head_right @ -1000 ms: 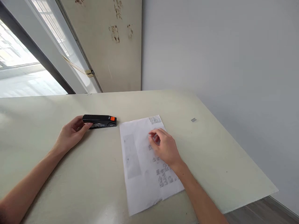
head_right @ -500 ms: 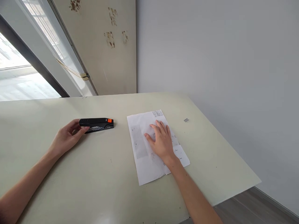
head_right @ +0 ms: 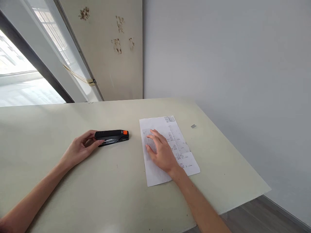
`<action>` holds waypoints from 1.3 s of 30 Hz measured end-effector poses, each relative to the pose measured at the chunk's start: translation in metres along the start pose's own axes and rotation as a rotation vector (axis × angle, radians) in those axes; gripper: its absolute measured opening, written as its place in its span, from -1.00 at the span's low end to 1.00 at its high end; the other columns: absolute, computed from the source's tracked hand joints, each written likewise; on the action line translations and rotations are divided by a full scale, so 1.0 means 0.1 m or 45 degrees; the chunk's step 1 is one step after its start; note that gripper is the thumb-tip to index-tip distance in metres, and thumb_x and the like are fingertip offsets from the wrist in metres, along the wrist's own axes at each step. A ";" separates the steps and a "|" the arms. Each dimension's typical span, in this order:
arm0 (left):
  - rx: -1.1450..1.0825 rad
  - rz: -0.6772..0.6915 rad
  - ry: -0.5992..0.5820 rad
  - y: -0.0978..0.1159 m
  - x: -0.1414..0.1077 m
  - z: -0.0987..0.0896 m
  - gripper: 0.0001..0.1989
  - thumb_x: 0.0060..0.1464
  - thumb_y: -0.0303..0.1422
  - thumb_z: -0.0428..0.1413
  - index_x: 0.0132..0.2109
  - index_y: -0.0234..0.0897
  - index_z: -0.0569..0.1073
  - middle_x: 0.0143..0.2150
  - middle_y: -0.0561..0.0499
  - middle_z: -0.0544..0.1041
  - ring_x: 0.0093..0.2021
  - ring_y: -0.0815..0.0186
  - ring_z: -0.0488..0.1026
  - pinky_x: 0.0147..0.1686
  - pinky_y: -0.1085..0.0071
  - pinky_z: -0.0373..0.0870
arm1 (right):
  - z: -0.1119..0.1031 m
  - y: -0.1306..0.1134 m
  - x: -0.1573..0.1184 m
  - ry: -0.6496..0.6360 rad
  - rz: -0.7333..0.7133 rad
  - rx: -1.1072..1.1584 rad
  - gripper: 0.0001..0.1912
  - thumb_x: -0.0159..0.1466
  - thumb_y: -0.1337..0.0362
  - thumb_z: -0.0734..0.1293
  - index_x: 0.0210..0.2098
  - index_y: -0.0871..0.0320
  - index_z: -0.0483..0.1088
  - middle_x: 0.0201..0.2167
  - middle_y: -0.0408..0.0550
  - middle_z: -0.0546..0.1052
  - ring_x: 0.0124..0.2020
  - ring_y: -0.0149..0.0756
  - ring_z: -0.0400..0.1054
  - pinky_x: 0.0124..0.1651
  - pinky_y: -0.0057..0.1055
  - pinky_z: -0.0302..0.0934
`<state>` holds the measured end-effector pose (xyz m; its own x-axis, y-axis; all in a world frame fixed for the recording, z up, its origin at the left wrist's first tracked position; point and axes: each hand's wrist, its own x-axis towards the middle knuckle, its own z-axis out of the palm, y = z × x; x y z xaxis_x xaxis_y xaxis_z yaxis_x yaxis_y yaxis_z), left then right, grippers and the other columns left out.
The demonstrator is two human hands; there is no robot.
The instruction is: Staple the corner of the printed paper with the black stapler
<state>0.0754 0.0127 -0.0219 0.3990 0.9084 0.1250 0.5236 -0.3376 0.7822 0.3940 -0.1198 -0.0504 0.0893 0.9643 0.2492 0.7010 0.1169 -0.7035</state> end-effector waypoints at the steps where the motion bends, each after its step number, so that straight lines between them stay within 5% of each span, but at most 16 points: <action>1: -0.016 0.022 -0.018 0.01 -0.02 0.02 -0.63 0.19 0.01 0.23 -0.10 -0.19 0.50 -0.33 0.05 0.51 -0.33 0.30 0.37 -0.33 0.42 0.26 | 0.02 0.00 -0.01 -0.024 0.005 -0.014 -0.64 0.47 0.12 0.25 0.21 0.00 0.39 0.44 0.00 0.31 0.51 -0.06 0.07 0.46 0.08 0.13; 7: -0.092 0.077 -0.143 0.04 -0.07 0.09 -0.68 0.18 -0.08 0.26 -0.06 -0.19 0.54 -0.30 0.05 0.56 -0.42 0.34 0.24 -0.42 0.42 0.16 | 0.08 0.07 0.01 0.037 -0.005 -0.069 -0.65 0.46 0.14 0.26 0.20 0.02 0.41 0.38 0.06 0.39 0.45 0.02 0.19 0.42 0.16 0.20; 18: -0.093 0.126 -0.279 0.24 -0.16 0.22 -0.69 0.20 -0.07 0.25 -0.11 -0.21 0.57 -0.35 0.06 0.56 -0.48 0.37 0.26 -0.50 0.42 0.15 | 0.02 -0.11 -0.02 0.118 -0.433 -0.107 -0.61 0.46 0.39 0.25 0.21 -0.01 0.44 0.19 0.01 0.55 0.25 -0.13 0.41 0.30 -0.02 0.35; 26: -0.089 0.145 -0.315 0.24 -0.14 0.22 -0.71 0.17 -0.13 0.28 -0.04 -0.16 0.59 -0.23 0.01 0.64 -0.30 0.22 0.48 -0.31 0.36 0.36 | 0.03 -0.19 -0.02 0.189 -0.566 -0.185 -0.58 0.41 0.50 0.24 0.15 0.02 0.48 0.14 0.03 0.58 0.15 -0.12 0.48 0.17 -0.03 0.42; 31: -0.406 0.218 -0.447 0.10 -0.06 0.08 -0.54 0.13 -0.20 0.25 0.18 -0.15 0.56 0.13 -0.13 0.62 0.08 0.00 0.52 0.07 0.18 0.39 | 0.04 -0.22 -0.03 0.205 -0.605 -0.153 -0.56 0.38 0.55 0.25 0.14 0.03 0.46 0.12 0.03 0.59 0.09 -0.16 0.51 0.10 -0.09 0.43; 34: -0.797 0.076 -0.191 -0.01 0.03 0.01 -0.59 0.18 -0.15 0.19 0.11 -0.19 0.59 0.12 -0.19 0.63 0.15 -0.03 0.49 0.04 0.19 0.39 | 0.05 -0.22 -0.04 0.209 -0.608 -0.130 -0.57 0.37 0.57 0.24 0.10 0.03 0.47 0.12 0.02 0.59 0.07 -0.17 0.51 0.07 -0.10 0.44; 39: -1.123 -0.207 0.293 -0.08 0.14 -0.09 -0.73 0.15 -0.11 0.24 -0.17 -0.20 0.64 -0.13 -0.10 0.63 -0.10 0.17 0.50 -0.18 0.34 0.43 | 0.09 -0.19 -0.06 0.207 -0.553 -0.098 -0.62 0.37 0.57 0.23 -0.01 0.04 0.49 0.12 0.01 0.61 0.04 -0.18 0.54 0.04 -0.12 0.45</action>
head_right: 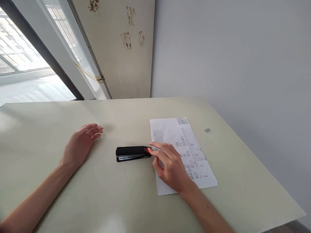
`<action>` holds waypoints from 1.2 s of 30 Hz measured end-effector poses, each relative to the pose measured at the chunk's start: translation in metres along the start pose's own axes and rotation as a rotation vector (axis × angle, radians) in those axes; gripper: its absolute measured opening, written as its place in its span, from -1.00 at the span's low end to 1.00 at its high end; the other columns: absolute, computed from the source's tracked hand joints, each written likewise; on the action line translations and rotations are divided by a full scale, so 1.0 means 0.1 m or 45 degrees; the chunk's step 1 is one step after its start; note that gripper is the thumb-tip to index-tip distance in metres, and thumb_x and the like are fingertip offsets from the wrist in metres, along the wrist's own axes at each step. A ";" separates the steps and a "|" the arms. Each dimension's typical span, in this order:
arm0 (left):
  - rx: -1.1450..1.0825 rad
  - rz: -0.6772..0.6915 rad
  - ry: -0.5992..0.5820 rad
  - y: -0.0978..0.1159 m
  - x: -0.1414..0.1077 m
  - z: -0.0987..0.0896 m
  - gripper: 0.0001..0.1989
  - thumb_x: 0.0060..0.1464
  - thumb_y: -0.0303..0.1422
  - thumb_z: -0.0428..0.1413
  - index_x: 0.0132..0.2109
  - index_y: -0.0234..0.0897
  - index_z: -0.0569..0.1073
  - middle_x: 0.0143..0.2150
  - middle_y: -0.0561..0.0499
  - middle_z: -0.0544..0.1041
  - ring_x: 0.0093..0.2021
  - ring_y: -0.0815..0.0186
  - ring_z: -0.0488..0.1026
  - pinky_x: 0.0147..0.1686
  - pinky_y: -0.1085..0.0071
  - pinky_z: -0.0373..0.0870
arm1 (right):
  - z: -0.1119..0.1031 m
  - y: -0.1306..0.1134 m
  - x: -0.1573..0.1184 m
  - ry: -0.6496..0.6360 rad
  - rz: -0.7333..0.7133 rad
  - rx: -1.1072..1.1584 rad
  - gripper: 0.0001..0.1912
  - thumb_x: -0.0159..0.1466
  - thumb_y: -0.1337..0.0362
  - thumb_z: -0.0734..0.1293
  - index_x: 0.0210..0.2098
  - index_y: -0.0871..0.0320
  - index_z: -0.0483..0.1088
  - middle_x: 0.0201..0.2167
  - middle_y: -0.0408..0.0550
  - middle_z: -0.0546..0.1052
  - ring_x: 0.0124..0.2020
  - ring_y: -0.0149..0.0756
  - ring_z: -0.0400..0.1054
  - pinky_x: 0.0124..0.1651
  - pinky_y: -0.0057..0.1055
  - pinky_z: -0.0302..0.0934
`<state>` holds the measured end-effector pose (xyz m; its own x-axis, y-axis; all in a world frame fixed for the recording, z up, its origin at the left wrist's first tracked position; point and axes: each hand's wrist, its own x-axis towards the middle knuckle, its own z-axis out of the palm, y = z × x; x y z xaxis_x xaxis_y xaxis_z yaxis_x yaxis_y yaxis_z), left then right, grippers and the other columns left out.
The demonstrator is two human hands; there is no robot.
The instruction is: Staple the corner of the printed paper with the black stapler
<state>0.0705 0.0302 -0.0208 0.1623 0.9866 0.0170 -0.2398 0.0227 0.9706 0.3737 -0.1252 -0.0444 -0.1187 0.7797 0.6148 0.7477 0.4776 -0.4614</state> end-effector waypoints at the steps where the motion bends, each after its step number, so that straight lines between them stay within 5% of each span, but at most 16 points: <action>1: -0.059 -0.002 0.056 0.01 0.01 -0.01 -0.74 0.16 -0.11 0.24 -0.21 -0.21 0.64 -0.18 -0.09 0.60 -0.15 0.20 0.48 -0.20 0.35 0.44 | 0.01 0.00 -0.01 0.006 0.006 -0.002 -0.63 0.36 0.57 0.22 -0.02 0.04 0.50 0.11 0.01 0.61 0.02 -0.18 0.55 0.03 -0.13 0.45; 7: -0.436 -0.035 0.333 0.06 0.09 -0.17 -0.74 0.21 -0.13 0.19 -0.31 -0.22 0.56 -0.38 0.00 0.47 -0.38 0.32 0.37 -0.28 0.33 0.47 | 0.03 -0.03 -0.03 0.037 -0.014 -0.095 -0.63 0.32 0.56 0.26 -0.03 0.05 0.52 0.06 -0.04 0.67 -0.09 -0.21 0.60 -0.05 -0.18 0.46; 16: -0.214 0.109 0.460 0.24 0.23 -0.68 -0.73 0.17 -0.12 0.15 -0.25 -0.24 0.38 -0.42 0.06 0.30 -0.41 0.36 0.22 -0.29 0.36 0.37 | 0.03 -0.08 -0.03 0.033 0.027 -0.116 -0.62 0.35 0.53 0.23 -0.05 0.03 0.55 0.04 -0.05 0.68 -0.09 -0.15 0.62 -0.09 -0.15 0.50; 20: -0.142 0.093 0.414 0.22 0.23 -0.59 -0.79 0.12 -0.22 0.20 -0.26 -0.26 0.39 -0.43 0.07 0.32 -0.39 0.37 0.24 -0.25 0.36 0.37 | 0.03 -0.06 -0.03 0.019 0.030 -0.048 -0.64 0.38 0.51 0.24 0.00 0.02 0.52 0.06 -0.04 0.66 0.02 -0.15 0.58 0.03 -0.12 0.49; 26: 0.160 0.066 0.220 0.08 0.13 -0.29 -0.79 0.05 -0.24 0.33 -0.30 -0.27 0.53 -0.35 0.01 0.50 -0.31 0.32 0.37 -0.24 0.39 0.37 | 0.05 -0.05 -0.01 -0.203 0.041 0.008 -0.48 0.44 0.34 0.33 0.36 0.03 0.27 0.12 0.03 0.57 0.21 -0.06 0.41 0.24 0.01 0.38; 31: 0.741 0.047 -0.123 0.07 -0.05 -0.14 -0.64 0.18 0.00 0.25 -0.19 -0.24 0.57 -0.24 -0.03 0.60 -0.19 0.22 0.48 -0.11 0.35 0.40 | 0.08 -0.09 0.00 -0.274 0.142 0.039 -0.62 0.45 0.19 0.36 0.24 0.00 0.39 -0.02 0.06 0.53 0.00 -0.07 0.46 0.03 -0.07 0.48; 36: 0.738 0.081 -0.180 0.12 -0.12 -0.06 -0.59 0.27 0.05 0.16 -0.18 -0.23 0.58 -0.14 -0.09 0.64 -0.11 0.18 0.51 -0.02 0.30 0.41 | 0.07 -0.20 0.01 -0.312 0.275 0.164 -0.79 0.45 0.21 0.35 0.07 0.00 0.45 -0.12 -0.02 0.58 -0.24 -0.21 0.50 -0.21 -0.26 0.48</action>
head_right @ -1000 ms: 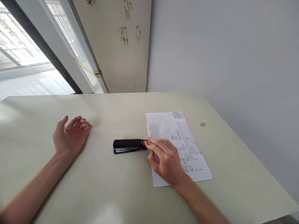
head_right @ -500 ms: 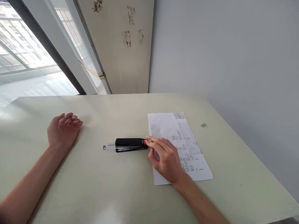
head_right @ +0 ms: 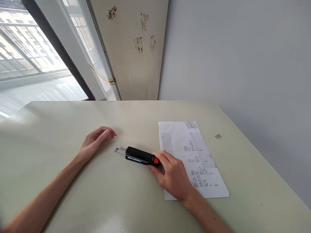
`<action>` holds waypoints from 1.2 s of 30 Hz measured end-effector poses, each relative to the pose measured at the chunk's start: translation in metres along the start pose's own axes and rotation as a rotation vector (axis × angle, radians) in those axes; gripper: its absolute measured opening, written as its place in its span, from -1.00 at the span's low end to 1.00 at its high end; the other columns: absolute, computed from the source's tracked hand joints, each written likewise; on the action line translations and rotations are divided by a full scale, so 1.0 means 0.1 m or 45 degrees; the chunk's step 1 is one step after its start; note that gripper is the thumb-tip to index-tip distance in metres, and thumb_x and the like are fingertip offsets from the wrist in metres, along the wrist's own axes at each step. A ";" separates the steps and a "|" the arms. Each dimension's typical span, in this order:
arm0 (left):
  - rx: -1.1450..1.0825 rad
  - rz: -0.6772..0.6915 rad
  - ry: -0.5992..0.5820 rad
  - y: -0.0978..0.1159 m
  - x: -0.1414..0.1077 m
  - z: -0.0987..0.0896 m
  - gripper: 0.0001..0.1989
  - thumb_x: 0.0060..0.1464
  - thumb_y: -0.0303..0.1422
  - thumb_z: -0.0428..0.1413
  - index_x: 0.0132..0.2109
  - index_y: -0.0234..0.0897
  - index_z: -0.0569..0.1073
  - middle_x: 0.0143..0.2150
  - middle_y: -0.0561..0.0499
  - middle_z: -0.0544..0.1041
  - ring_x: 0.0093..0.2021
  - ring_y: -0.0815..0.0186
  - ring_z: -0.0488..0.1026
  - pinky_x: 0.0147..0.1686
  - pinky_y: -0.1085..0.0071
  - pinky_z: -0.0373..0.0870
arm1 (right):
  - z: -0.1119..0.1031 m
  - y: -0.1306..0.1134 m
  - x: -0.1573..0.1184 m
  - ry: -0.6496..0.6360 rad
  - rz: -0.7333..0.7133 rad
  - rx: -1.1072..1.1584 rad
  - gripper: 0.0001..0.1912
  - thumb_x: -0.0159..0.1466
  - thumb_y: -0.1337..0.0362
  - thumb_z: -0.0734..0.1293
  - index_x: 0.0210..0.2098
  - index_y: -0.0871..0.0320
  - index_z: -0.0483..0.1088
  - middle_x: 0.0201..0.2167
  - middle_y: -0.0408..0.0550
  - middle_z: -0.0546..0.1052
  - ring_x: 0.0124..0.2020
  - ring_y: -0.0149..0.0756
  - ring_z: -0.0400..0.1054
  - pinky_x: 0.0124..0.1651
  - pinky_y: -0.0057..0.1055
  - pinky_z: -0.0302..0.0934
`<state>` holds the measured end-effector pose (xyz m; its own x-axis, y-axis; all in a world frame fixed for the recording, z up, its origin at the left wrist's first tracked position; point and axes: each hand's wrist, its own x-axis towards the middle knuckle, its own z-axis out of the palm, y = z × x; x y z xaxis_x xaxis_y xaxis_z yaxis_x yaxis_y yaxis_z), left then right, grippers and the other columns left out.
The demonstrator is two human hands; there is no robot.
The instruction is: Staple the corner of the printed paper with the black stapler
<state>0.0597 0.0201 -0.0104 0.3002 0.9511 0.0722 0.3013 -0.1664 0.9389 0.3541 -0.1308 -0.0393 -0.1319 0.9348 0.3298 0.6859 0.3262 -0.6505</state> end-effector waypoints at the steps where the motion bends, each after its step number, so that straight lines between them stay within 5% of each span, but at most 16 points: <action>1: -0.032 0.007 -0.009 0.01 0.00 0.02 -0.58 0.29 0.06 0.14 -0.16 -0.23 0.58 -0.11 -0.10 0.65 -0.08 0.17 0.51 0.01 0.30 0.40 | 0.01 -0.02 0.00 -0.001 0.037 0.042 -0.80 0.45 0.20 0.35 0.05 0.00 0.46 -0.16 -0.04 0.59 -0.31 -0.24 0.48 -0.28 -0.30 0.46; 8: -0.609 -0.105 -0.087 -0.01 -0.10 0.37 -0.59 0.37 0.01 0.08 -0.08 -0.23 0.61 0.03 -0.16 0.63 0.15 0.05 0.49 0.21 0.17 0.36 | -0.08 -0.14 0.02 -0.022 0.519 0.447 -0.72 0.39 -0.02 0.39 -0.18 0.06 0.50 -0.44 -0.13 0.46 -0.47 -0.28 0.38 -0.41 -0.34 0.36; 14: -1.354 -0.532 -0.173 0.17 -0.25 0.70 -0.54 0.36 0.01 0.08 -0.06 -0.29 0.65 0.19 -0.22 0.61 0.29 -0.01 0.47 0.32 0.12 0.35 | -0.20 -0.18 0.07 -0.258 0.916 1.180 -0.55 0.30 -0.15 0.45 -0.28 0.14 0.42 -0.48 -0.21 0.38 -0.60 -0.43 0.33 -0.50 -0.42 0.27; 20: -1.600 -0.766 -0.217 0.17 -0.32 0.79 -0.50 0.38 -0.04 0.02 0.00 -0.40 0.64 0.19 -0.29 0.60 0.27 0.03 0.50 0.31 0.19 0.41 | -0.18 -0.03 0.01 -0.362 1.012 1.464 -0.52 0.28 -0.14 0.47 -0.33 0.15 0.34 -0.57 -0.28 0.29 -0.70 -0.49 0.24 -0.67 -0.53 0.11; 30: -1.753 -0.845 -0.260 0.12 -0.32 0.79 -0.53 0.44 -0.17 -0.06 -0.03 -0.41 0.64 0.14 -0.24 0.63 0.01 0.20 0.64 0.16 0.33 0.50 | -0.22 -0.04 0.06 -0.477 1.099 1.468 -0.44 0.27 -0.23 0.43 -0.43 0.14 0.30 -0.70 -0.34 0.25 -0.82 -0.60 0.00 -0.76 -0.58 -0.05; 36: -1.763 -0.858 -0.232 0.14 -0.31 0.81 -0.55 0.45 -0.21 -0.07 -0.06 -0.40 0.64 0.17 -0.22 0.62 0.19 0.14 0.57 0.21 0.32 0.46 | -0.25 -0.02 0.05 -0.509 1.130 1.509 -0.43 0.27 -0.24 0.41 -0.42 0.16 0.35 -0.75 -0.35 0.21 -0.83 -0.61 0.00 -0.77 -0.61 -0.10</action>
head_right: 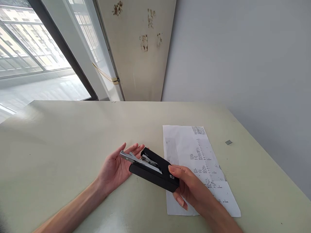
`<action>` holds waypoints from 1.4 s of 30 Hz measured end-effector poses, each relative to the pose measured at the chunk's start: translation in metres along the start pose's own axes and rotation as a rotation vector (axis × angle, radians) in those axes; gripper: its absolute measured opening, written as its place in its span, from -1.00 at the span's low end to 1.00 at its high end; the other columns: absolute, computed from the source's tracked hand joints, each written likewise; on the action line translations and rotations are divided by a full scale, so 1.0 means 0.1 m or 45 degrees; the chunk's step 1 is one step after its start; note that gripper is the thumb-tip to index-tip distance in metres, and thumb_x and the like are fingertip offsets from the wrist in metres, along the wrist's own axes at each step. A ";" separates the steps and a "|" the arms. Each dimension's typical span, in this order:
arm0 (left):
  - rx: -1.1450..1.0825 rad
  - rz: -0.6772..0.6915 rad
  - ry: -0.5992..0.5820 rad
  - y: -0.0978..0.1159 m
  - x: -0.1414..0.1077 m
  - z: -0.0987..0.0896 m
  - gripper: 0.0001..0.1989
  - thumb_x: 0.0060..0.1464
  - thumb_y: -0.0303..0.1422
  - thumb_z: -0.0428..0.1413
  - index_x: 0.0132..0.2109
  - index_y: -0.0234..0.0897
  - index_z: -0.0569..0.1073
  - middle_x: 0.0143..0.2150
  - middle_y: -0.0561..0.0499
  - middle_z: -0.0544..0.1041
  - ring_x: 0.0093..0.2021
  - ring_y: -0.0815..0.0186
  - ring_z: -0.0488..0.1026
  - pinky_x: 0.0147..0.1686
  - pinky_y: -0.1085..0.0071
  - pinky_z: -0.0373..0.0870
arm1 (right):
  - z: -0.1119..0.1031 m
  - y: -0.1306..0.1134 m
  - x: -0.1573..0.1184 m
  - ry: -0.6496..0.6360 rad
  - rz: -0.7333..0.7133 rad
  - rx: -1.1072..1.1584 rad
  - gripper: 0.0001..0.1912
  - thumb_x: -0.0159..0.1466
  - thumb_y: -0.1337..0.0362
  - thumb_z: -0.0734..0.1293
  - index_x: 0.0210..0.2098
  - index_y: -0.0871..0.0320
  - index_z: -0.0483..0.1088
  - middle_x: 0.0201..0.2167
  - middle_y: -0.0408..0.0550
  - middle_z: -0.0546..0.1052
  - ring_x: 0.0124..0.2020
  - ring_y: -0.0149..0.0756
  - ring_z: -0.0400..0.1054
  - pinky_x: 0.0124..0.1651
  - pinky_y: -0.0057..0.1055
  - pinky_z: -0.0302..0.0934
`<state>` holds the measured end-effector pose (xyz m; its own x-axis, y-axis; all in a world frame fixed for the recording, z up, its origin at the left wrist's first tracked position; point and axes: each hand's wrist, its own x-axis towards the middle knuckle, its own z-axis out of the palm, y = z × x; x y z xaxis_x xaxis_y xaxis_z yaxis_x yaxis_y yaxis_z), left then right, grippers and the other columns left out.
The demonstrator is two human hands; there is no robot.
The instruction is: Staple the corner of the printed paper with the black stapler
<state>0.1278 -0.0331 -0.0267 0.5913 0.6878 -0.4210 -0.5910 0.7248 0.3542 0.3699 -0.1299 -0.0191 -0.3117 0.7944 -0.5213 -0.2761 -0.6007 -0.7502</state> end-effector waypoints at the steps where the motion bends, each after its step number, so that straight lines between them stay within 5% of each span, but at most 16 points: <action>1: -0.002 -0.001 -0.006 0.00 0.00 0.00 -0.55 0.45 -0.21 -0.07 -0.06 -0.40 0.64 0.16 -0.22 0.62 0.21 0.13 0.55 0.23 0.30 0.45 | -0.01 0.00 0.00 -0.002 0.007 0.010 -0.43 0.27 -0.25 0.41 -0.41 0.17 0.38 -0.77 -0.35 0.21 -0.83 -0.60 -0.01 -0.77 -0.62 -0.09; 8: -0.010 0.009 0.003 -0.02 0.02 -0.03 -0.60 0.46 -0.29 -0.06 -0.04 -0.43 0.62 0.10 -0.26 0.65 0.21 0.15 0.56 0.26 0.29 0.42 | -0.05 0.02 -0.01 0.041 0.045 0.039 -0.39 0.27 -0.27 0.39 -0.36 0.23 0.47 -0.70 -0.21 0.40 -0.81 -0.62 0.00 -0.76 -0.61 -0.05; 18: 0.041 0.121 -0.020 -0.05 0.03 -0.03 -0.66 0.41 -0.32 0.00 -0.11 -0.42 0.63 0.00 -0.22 0.67 0.10 0.16 0.60 0.18 0.29 0.47 | -0.03 0.04 -0.03 0.122 -0.200 -0.073 -0.43 0.30 -0.26 0.38 -0.42 0.15 0.40 -0.73 -0.25 0.22 -0.71 -0.49 0.07 -0.69 -0.52 -0.01; 22: 0.426 0.424 -0.038 -0.08 0.01 -0.07 -0.74 0.39 -0.29 0.06 -0.07 -0.31 0.62 0.01 -0.14 0.65 0.06 0.15 0.58 0.17 0.22 0.45 | -0.05 0.06 -0.04 0.283 -0.358 -0.127 -0.53 0.32 -0.16 0.41 -0.39 0.11 0.37 -0.62 -0.24 0.26 -0.63 -0.46 0.15 -0.59 -0.49 0.10; 27: 1.331 0.907 -0.044 -0.16 -0.08 -0.11 -0.51 0.42 -0.28 0.07 0.42 -0.08 0.28 0.44 -0.11 0.35 0.37 0.08 0.34 0.35 0.12 0.24 | 0.06 0.06 -0.06 0.510 -0.514 -0.368 -0.59 0.29 -0.14 0.43 -0.17 0.08 0.47 -0.49 -0.19 0.37 -0.56 -0.37 0.29 -0.51 -0.40 0.25; 30: 1.565 0.938 -0.076 -0.19 -0.12 -0.12 -0.40 0.44 -0.36 0.01 0.51 0.05 0.08 0.52 -0.07 0.21 0.40 0.10 0.30 0.37 0.09 0.24 | 0.14 0.06 -0.08 0.608 -0.546 -0.510 -0.55 0.30 -0.15 0.41 -0.08 0.09 0.51 -0.49 -0.18 0.39 -0.55 -0.35 0.33 -0.47 -0.37 0.31; 34: 1.831 0.937 -0.173 -0.18 -0.14 -0.08 -0.48 0.37 -0.44 0.02 0.41 -0.03 0.31 0.46 -0.08 0.31 0.38 0.06 0.32 0.34 0.08 0.29 | 0.15 0.08 -0.07 0.625 -0.583 -0.616 -0.55 0.33 -0.15 0.39 -0.07 0.09 0.54 -0.47 -0.16 0.43 -0.53 -0.35 0.38 -0.46 -0.40 0.34; 42: 1.878 0.913 -0.157 -0.20 -0.12 -0.06 -0.52 0.34 -0.46 0.01 0.35 -0.09 0.34 0.35 -0.11 0.41 0.28 0.09 0.39 0.28 0.10 0.35 | 0.08 0.10 -0.05 0.629 -0.605 -0.719 -0.56 0.34 -0.13 0.38 -0.04 0.09 0.54 -0.41 -0.12 0.52 -0.49 -0.30 0.44 -0.41 -0.39 0.43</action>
<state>0.1290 -0.0557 -0.0336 0.5241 0.8257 0.2086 0.2120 -0.3638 0.9070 0.3612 -0.1407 -0.0209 0.1858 0.9750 -0.1216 0.2542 -0.1673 -0.9526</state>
